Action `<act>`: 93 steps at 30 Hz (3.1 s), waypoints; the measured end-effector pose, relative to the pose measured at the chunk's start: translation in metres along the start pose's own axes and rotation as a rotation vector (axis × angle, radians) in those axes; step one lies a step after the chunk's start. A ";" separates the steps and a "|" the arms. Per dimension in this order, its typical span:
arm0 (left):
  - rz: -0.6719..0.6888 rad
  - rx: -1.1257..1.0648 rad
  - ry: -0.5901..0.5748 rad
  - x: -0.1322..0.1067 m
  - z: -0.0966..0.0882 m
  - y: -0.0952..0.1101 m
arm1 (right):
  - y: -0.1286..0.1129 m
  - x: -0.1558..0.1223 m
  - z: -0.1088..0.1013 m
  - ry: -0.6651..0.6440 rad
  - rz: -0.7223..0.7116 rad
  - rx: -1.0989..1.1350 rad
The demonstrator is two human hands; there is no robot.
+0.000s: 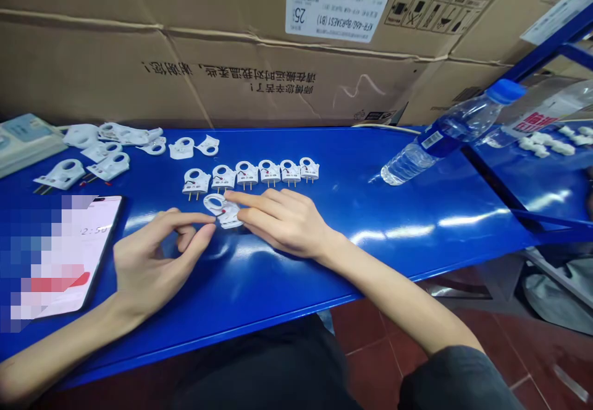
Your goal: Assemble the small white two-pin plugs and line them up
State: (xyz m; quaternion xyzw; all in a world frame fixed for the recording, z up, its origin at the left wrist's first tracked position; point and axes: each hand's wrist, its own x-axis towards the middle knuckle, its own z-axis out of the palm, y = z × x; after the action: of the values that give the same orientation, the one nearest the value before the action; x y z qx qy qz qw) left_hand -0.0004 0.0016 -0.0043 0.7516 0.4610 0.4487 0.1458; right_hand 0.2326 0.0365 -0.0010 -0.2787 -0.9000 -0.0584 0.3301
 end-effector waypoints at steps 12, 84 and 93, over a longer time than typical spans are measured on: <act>0.518 0.144 -0.510 -0.014 0.005 -0.004 | 0.001 0.005 0.012 0.024 0.205 0.158; -0.216 0.714 -0.333 -0.074 0.008 0.037 | -0.113 -0.040 -0.008 -0.439 0.839 -0.087; -0.244 0.542 -0.277 -0.074 0.006 0.036 | -0.112 -0.041 -0.008 -0.377 0.839 -0.035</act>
State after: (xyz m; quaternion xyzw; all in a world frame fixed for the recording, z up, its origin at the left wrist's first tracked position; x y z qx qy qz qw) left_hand 0.0122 -0.0774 -0.0250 0.7562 0.6261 0.1825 0.0544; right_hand 0.2023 -0.0787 -0.0123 -0.6302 -0.7525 0.1170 0.1510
